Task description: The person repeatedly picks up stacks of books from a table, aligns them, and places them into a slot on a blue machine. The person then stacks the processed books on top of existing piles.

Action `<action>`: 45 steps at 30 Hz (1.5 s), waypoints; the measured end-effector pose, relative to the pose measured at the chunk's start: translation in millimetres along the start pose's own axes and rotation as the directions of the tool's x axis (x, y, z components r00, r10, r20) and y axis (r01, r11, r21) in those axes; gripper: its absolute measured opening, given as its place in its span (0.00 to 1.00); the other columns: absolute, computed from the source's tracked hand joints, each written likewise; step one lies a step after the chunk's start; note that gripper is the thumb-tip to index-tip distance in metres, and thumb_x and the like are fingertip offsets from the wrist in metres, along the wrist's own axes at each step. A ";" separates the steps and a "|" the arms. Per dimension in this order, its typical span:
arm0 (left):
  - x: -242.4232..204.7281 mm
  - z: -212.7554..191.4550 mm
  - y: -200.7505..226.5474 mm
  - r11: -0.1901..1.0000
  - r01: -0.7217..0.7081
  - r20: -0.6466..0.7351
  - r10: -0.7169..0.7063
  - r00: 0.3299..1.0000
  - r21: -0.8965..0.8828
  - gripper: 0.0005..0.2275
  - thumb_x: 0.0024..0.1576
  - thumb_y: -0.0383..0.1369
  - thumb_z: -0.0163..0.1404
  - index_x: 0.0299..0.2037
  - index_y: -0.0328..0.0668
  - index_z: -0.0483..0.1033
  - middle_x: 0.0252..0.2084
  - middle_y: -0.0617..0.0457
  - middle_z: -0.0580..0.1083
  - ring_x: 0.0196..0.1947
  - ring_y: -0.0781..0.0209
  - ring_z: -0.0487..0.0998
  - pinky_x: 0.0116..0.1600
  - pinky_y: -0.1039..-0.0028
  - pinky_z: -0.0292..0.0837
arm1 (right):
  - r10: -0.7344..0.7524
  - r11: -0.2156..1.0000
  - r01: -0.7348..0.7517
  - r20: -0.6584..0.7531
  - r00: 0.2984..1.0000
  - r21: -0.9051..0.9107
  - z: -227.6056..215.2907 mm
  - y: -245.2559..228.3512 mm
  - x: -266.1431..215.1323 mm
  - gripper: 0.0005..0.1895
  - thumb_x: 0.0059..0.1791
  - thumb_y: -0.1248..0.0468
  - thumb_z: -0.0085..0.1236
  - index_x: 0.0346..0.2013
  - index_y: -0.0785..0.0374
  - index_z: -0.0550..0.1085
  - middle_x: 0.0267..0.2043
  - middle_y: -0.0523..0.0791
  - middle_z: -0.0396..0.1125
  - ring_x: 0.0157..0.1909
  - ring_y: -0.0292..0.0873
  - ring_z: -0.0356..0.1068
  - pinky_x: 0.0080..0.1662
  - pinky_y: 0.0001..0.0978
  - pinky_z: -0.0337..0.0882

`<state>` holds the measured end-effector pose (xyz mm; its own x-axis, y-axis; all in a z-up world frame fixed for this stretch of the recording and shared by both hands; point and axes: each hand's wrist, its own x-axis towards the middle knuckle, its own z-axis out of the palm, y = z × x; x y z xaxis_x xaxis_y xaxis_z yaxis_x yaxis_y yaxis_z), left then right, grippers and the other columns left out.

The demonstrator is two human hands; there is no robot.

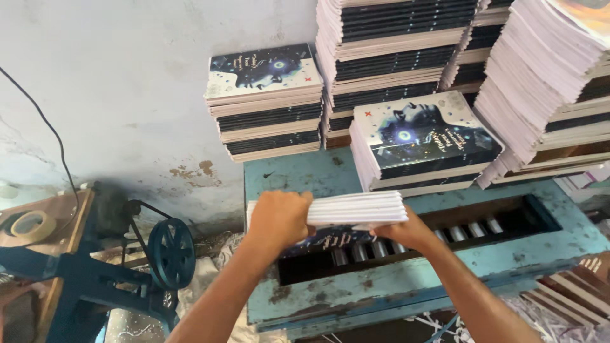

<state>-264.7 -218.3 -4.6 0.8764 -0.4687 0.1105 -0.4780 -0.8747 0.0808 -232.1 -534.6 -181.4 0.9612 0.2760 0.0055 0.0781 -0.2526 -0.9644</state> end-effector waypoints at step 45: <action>110.2 174.9 187.3 0.979 0.052 -0.043 -0.062 0.997 -0.196 0.21 0.39 0.43 0.68 0.33 0.39 0.75 0.32 0.40 0.79 0.33 0.38 0.81 0.39 0.51 0.75 | -0.037 0.981 0.007 -0.155 0.987 -0.194 -204.6 76.6 -78.8 0.38 0.38 0.77 0.63 0.62 0.61 0.65 0.50 0.42 0.71 0.53 0.36 0.70 0.53 0.28 0.68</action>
<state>-247.4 -455.4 -150.5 0.9009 -0.4083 0.1474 -0.4339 -0.8568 0.2788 -247.7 -765.4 -201.6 0.9870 0.1382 0.0825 0.1344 -0.4259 -0.8947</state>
